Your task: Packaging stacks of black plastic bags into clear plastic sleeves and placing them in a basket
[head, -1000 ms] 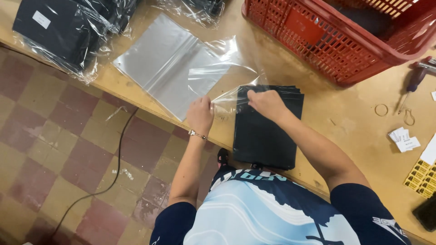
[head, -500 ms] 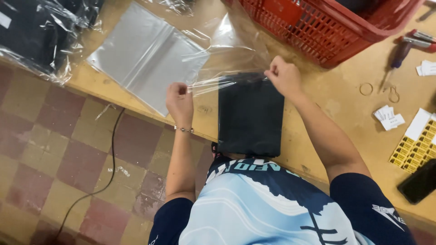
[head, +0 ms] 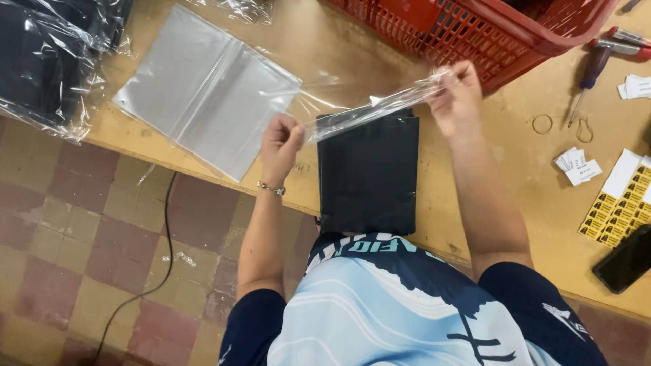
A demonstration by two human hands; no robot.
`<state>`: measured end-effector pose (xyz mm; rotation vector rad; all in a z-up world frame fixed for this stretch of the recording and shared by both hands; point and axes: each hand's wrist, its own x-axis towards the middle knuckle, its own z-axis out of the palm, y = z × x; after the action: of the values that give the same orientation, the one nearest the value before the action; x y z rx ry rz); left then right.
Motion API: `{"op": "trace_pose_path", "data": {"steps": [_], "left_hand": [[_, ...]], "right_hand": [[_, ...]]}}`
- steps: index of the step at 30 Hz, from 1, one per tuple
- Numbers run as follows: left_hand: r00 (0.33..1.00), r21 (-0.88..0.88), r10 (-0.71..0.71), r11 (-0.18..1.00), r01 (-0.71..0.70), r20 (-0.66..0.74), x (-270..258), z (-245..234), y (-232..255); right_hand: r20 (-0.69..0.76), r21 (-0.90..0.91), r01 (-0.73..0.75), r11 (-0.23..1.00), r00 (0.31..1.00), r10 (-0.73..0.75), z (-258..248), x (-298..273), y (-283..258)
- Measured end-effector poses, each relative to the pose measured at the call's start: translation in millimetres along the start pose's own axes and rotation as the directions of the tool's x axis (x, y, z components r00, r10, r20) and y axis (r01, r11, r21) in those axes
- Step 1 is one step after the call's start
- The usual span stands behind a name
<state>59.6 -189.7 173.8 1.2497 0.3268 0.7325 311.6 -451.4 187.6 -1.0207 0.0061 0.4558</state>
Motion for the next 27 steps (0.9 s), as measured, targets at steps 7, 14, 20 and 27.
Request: {"op": "trace_pose_path", "data": {"steps": [7,14,20,27], "left_hand": [[0.482,0.61,0.411,-0.281,-0.741,0.774,73,-5,38],[0.64,0.688,0.262,-0.373,-0.623,0.722,74,-23,-72],[0.927,0.937,-0.153,-0.009,-0.349,0.344,24,-32,-179],[0.892,0.849,-0.443,0.437,0.297,-0.084,11,-12,-158]], "right_hand": [[0.782,-0.404,0.669,0.623,0.607,-0.144,9,-3,-86],[0.971,-0.221,0.663,-0.715,0.221,-0.095,-88,71,15],[0.517,-0.815,0.554,-0.167,0.827,0.22,-88,30,74],[0.165,-0.978,0.124,0.17,0.953,0.256,-120,47,117]]}}
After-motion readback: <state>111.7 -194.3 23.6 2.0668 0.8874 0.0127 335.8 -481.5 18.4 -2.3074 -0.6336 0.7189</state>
